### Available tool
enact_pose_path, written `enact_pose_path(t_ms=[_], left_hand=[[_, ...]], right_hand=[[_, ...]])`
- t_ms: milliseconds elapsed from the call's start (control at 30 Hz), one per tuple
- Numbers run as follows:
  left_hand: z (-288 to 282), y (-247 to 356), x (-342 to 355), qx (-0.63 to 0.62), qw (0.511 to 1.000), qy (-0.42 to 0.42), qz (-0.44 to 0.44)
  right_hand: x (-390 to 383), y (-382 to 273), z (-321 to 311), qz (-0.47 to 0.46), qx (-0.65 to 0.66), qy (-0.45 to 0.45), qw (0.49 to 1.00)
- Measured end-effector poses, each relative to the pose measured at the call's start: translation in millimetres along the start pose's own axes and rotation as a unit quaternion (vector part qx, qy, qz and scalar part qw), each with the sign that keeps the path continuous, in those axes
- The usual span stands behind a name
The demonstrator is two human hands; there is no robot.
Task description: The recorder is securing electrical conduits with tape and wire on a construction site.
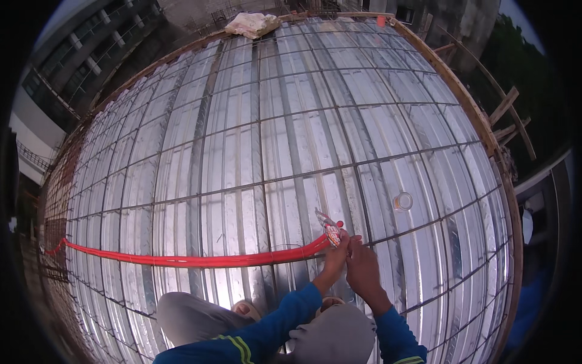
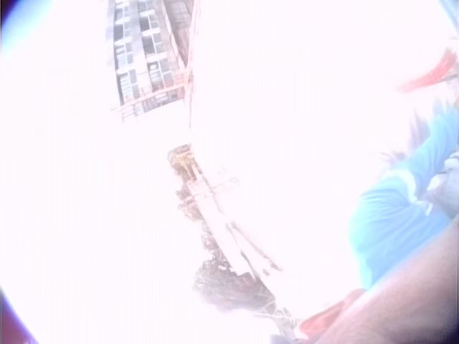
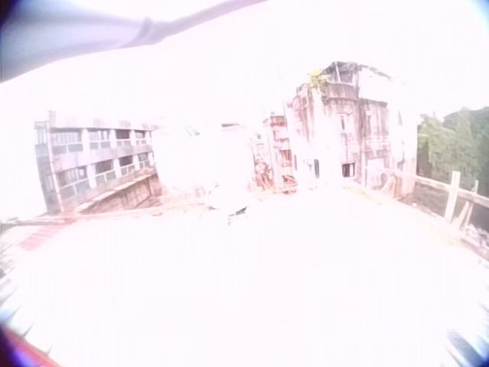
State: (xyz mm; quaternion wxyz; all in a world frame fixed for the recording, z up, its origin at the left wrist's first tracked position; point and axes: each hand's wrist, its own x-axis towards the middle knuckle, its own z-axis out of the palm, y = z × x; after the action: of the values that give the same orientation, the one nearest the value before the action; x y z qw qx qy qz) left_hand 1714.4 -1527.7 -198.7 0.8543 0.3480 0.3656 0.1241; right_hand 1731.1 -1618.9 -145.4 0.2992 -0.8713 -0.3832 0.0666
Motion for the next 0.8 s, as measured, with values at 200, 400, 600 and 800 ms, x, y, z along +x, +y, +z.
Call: enact_pose_path(t_ms=[200, 400, 600, 800], left_hand=[[1.2, 7.1, 16.9, -0.139, 0.982, -0.090, -0.089], [-1.7, 32.6, 9.0, -0.221, 0.964, -0.032, -0.148], [-21.0, 10.1, 27.5, -0.246, 0.942, -0.110, -0.197], [-6.3, 18.4, 12.6, -0.135, 0.965, -0.186, -0.127]], right_hand=[[23.1, -11.1, 6.9, -0.029, -0.060, 0.030, 0.997], [29.6, -20.9, 2.4, -0.043, -0.172, -0.034, 0.984], [26.8, 14.1, 29.3, -0.117, -0.131, -0.045, 0.984], [18.9, 34.6, 0.4, 0.340, 0.530, -0.280, 0.725]])
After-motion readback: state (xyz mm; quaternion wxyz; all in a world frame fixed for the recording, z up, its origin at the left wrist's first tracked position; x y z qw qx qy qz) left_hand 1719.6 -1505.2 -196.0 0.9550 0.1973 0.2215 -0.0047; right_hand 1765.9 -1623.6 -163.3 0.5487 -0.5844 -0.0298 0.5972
